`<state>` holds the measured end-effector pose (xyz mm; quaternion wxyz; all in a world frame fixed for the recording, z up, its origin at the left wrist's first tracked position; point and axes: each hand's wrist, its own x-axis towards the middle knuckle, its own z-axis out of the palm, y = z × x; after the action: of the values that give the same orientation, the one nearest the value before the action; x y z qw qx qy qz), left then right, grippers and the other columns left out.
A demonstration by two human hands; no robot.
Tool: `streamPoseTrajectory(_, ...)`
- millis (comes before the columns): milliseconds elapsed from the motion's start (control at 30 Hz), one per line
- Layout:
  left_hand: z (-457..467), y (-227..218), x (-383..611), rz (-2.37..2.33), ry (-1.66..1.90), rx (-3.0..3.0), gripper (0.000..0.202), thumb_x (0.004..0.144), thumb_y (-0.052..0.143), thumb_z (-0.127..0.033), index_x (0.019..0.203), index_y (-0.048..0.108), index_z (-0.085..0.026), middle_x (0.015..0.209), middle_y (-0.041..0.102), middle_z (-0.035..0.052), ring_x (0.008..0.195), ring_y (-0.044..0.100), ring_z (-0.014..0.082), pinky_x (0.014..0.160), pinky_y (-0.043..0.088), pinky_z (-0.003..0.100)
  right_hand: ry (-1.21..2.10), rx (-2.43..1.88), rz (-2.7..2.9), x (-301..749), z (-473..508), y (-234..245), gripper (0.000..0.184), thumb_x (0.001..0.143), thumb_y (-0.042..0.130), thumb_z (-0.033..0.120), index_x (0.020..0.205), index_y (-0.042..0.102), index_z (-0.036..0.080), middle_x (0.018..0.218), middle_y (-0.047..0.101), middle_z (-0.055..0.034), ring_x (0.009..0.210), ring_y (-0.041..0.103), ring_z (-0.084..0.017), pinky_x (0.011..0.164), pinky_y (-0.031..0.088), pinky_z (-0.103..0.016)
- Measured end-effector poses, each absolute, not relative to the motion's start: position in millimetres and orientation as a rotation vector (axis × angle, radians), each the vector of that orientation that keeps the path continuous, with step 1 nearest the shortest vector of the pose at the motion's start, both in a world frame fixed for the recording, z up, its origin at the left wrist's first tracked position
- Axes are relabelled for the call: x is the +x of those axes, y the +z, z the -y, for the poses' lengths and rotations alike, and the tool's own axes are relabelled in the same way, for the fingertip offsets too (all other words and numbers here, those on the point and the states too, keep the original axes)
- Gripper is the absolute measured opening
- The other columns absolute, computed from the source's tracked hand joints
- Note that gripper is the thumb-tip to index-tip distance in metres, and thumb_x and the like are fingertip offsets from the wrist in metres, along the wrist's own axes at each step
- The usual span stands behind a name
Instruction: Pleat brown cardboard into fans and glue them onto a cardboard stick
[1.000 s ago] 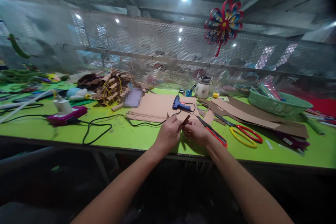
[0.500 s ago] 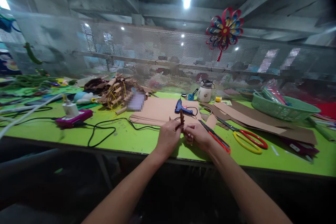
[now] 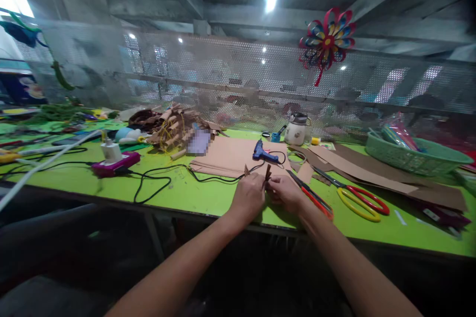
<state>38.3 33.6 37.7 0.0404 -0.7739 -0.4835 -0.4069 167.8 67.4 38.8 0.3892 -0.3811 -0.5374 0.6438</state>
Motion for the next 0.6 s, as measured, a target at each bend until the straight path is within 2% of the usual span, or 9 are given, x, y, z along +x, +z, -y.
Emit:
streamPoseTrajectory(133, -35, 40, 37, 1.547, -1.432, -2.351, 0.016, 0.083, 0.051, -0.01, 0.082, 0.066, -0.014, 0.079, 0.067, 0.0072, 0.073, 0.06, 0.0178, 0.067, 0.042, 0.026, 1.641, -0.964, 1.368, 169, -66, 40, 0.034, 0.06, 0.072, 0.036, 0.054, 0.044, 0.018, 0.038, 0.03, 0.011, 0.035, 0.02, -0.002, 0.036, 0.013, -0.018)
streamPoseTrajectory(267, -42, 41, 26, 1.752, -1.756, -2.229, 0.016, 0.083, 0.053, -0.019, 0.074, 0.066, -0.016, 0.07, 0.067, 0.0038, 0.065, 0.059, 0.0147, 0.062, 0.041, 0.024, 1.589, -0.986, 1.383, 174, -65, 43, 0.033, 0.066, 0.07, 0.044, 0.065, 0.057, 0.015, 0.043, 0.037, 0.0086, 0.037, 0.025, -0.003, 0.037, 0.018, -0.018)
streamPoseTrajectory(400, -48, 38, 17, 1.852, -1.933, -2.176, 0.02, 0.082, 0.054, -0.028, 0.071, 0.066, -0.015, 0.065, 0.066, 0.0026, 0.06, 0.057, 0.0135, 0.059, 0.04, 0.023, 1.215, -1.057, 1.441, 179, -68, 44, 0.035, 0.07, 0.066, 0.048, 0.066, 0.059, 0.014, 0.047, 0.045, 0.0052, 0.041, 0.036, -0.007, 0.042, 0.03, -0.021)
streamPoseTrajectory(500, -49, 37, 16, 1.846, -1.913, -2.208, 0.021, 0.081, 0.054, -0.029, 0.071, 0.066, -0.015, 0.066, 0.066, 0.0029, 0.061, 0.057, 0.0135, 0.059, 0.039, 0.023, 0.949, -0.998, 1.59, 177, -67, 43, 0.027, 0.072, 0.065, 0.043, 0.071, 0.062, 0.016, 0.059, 0.055, 0.0011, 0.051, 0.047, -0.011, 0.051, 0.04, -0.025)
streamPoseTrajectory(600, -47, 36, 19, 1.85, -1.848, -2.219, 0.018, 0.08, 0.054, -0.027, 0.073, 0.066, -0.015, 0.066, 0.065, 0.0027, 0.061, 0.056, 0.0132, 0.058, 0.036, 0.022, 0.749, -0.911, 1.811, 172, -64, 41, 0.02, 0.075, 0.064, 0.035, 0.083, 0.065, 0.016, 0.075, 0.064, -0.0038, 0.063, 0.055, -0.014, 0.059, 0.045, -0.027)
